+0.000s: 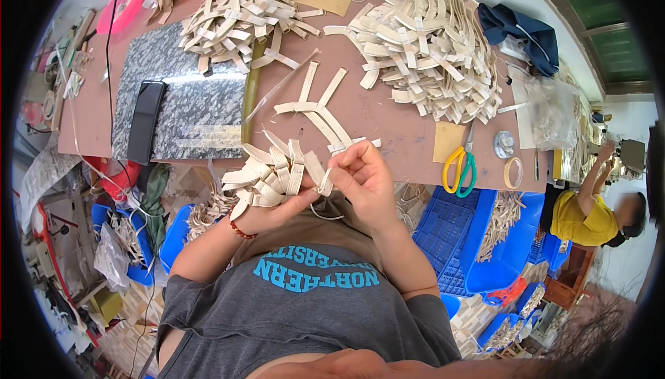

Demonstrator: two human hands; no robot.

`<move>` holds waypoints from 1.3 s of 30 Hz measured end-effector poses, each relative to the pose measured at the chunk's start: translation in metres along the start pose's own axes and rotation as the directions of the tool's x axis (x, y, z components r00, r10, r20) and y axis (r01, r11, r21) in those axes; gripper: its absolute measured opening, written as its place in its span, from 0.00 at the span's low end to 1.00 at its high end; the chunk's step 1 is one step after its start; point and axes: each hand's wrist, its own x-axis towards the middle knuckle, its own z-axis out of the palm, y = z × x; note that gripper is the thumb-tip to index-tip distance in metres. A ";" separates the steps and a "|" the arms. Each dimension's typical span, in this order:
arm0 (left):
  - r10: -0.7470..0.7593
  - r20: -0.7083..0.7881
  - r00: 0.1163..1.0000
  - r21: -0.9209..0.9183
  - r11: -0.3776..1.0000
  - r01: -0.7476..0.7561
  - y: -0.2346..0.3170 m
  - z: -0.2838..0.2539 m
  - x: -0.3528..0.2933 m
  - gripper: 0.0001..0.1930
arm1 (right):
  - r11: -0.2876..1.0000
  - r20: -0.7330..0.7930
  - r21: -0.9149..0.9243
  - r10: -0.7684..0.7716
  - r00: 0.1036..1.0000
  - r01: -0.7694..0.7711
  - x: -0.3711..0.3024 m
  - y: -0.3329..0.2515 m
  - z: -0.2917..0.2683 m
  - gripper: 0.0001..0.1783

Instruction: The person uses scissors to cut a long strip of light-colored material into smaller segments. They then pick up the cut pieces and arrange them into a bundle in their hand. The task is performed at a table with piles of similar material and blue crates visible.

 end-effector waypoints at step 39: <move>0.002 0.192 0.981 -0.541 0.834 0.104 0.050 -0.047 0.076 0.08 | 0.935 -0.003 0.329 -0.136 0.991 0.130 0.013 -0.018 -0.075 0.03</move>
